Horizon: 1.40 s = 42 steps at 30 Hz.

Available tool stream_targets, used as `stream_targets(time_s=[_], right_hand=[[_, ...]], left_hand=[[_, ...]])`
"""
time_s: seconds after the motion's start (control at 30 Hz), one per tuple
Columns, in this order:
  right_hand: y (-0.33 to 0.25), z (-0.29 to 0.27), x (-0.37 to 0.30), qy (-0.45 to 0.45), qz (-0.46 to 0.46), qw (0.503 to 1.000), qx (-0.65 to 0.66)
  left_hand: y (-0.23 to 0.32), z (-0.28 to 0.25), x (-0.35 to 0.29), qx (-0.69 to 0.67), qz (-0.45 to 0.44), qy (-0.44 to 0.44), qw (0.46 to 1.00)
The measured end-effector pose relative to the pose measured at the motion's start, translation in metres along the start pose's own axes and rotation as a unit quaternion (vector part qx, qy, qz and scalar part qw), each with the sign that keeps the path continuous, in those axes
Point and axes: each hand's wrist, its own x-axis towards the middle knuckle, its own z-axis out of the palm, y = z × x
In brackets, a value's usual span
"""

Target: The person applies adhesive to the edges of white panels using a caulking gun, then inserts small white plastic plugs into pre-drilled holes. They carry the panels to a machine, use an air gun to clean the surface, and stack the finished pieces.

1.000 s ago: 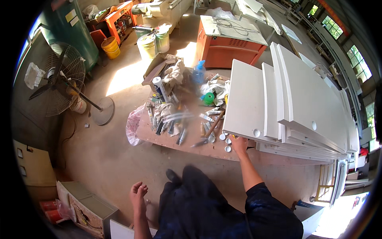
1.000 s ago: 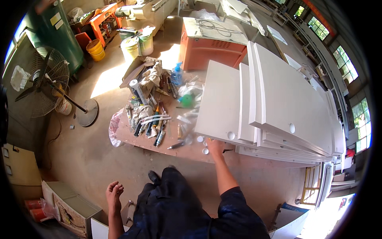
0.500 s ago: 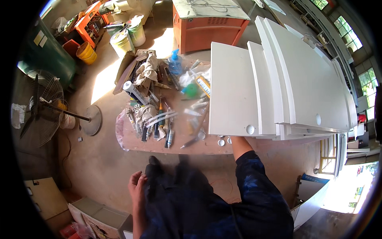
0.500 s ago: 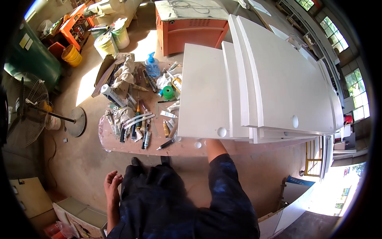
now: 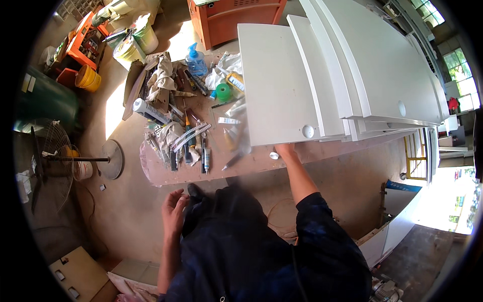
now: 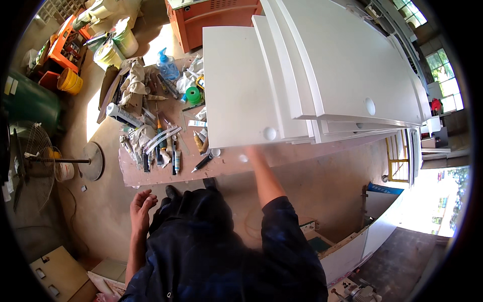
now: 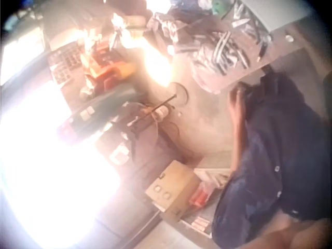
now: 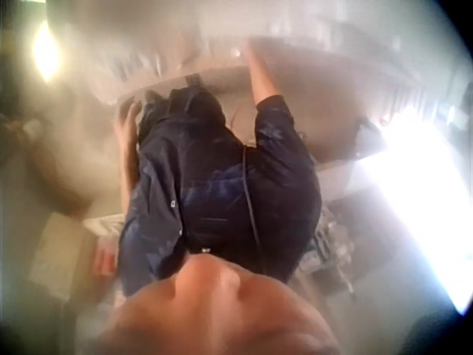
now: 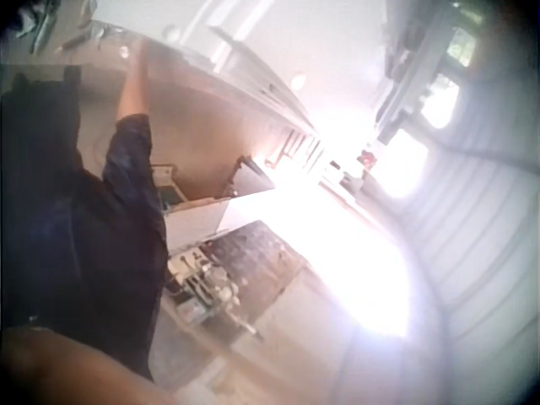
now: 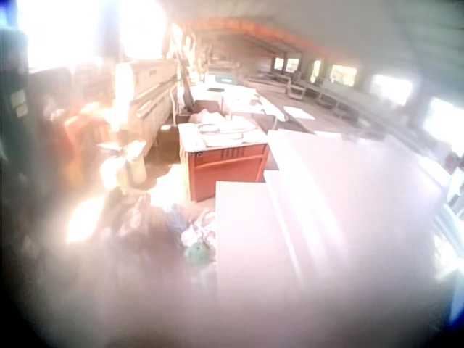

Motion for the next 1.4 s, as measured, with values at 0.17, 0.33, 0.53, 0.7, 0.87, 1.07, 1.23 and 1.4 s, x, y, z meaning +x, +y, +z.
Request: stream_targets(time_s=[0.17,0.33,0.53,0.7,0.87,1.07,1.23,1.4], right_hand=[[-0.008,-0.006,0.005,-0.030,-0.006,0.999,-0.014],[-0.032,-0.006,0.002,-0.014,-0.028,0.999,0.032],[-0.040,-0.001,0.004,-0.007,-0.045,0.992,0.118],[-0.125,-0.048,-0.047,-0.230,-0.039,0.961,0.145],[-0.207,-0.070,-0.145,-0.079,-0.424,0.888,0.156],[-0.150,-0.077,-0.121,0.035,-0.198,0.949,0.242],[0.014,-0.035,-0.066,0.058,-0.028,0.996,-0.067],[0.007,-0.041,-0.054,0.025,0.067,0.995,-0.071]], left_hand=[[0.003,0.012,0.008,0.004,0.022,-0.027,0.999],[0.001,0.022,0.004,-0.007,0.037,-0.058,0.998],[-0.011,0.020,-0.003,-0.004,0.018,-0.081,0.997],[-0.008,0.039,-0.001,-0.187,-0.114,-0.083,0.972],[-0.005,0.075,0.029,-0.360,-0.246,-0.235,0.869],[-0.027,0.071,0.042,-0.372,-0.252,-0.258,0.855],[-0.026,0.081,0.041,-0.339,-0.261,-0.188,0.884],[-0.037,0.073,0.034,-0.331,-0.259,-0.156,0.894]])
